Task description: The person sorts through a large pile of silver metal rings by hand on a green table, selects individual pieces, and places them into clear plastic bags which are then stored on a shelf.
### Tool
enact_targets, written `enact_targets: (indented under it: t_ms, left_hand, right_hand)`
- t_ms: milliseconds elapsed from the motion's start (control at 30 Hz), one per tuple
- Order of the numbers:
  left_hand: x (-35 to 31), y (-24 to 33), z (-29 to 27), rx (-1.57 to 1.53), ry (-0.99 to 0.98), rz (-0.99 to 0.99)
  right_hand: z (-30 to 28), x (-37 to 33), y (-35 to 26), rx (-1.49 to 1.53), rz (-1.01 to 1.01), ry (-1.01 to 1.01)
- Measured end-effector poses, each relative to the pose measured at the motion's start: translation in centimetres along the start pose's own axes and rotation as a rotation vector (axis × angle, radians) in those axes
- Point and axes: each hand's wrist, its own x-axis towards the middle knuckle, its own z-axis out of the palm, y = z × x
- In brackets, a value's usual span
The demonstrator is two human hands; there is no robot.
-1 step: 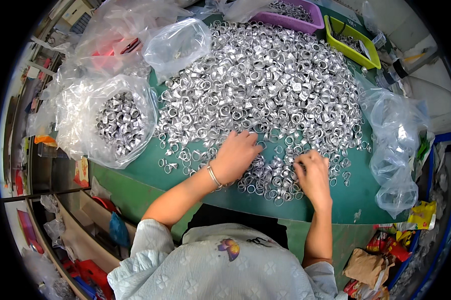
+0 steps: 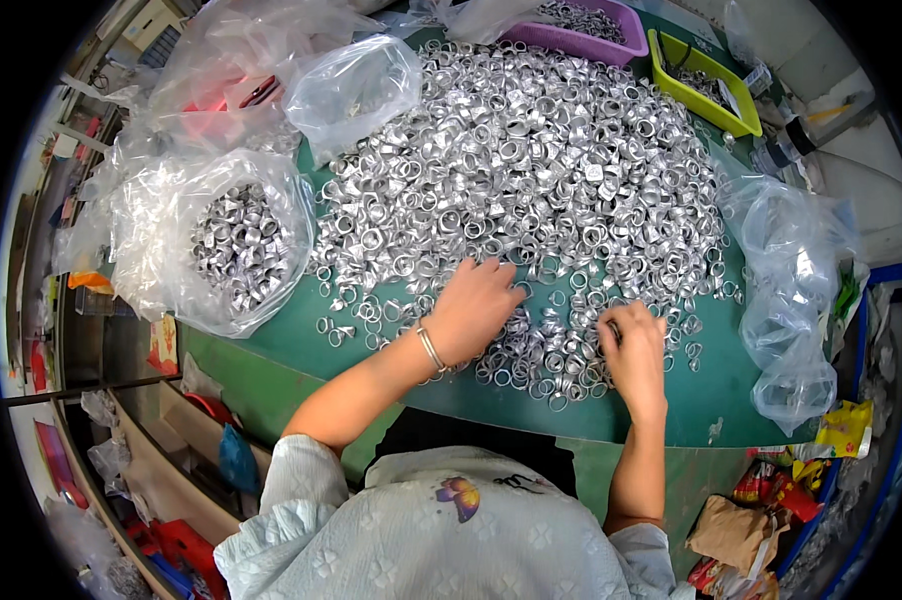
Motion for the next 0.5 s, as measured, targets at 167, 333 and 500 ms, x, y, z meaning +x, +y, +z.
enact_targets:
  t_ms: [167, 333, 500]
  left_hand:
    - [1.3, -0.4, -0.1, -0.029, -0.125, 0.055]
    - [-0.1, -1.0, -0.5, -0.420, 0.059, -0.048]
    - [-2.0, 2.6, -1.2, -0.834, 0.231, -0.122]
  right_hand:
    - [-0.2, -0.6, -1.4, 0.166, 0.118, 0.061]
    - [0.5, -2.2, -1.5, 0.889, 0.369, 0.034]
    - [2.2, -3.2, -3.2, 1.450, 0.410, -0.136]
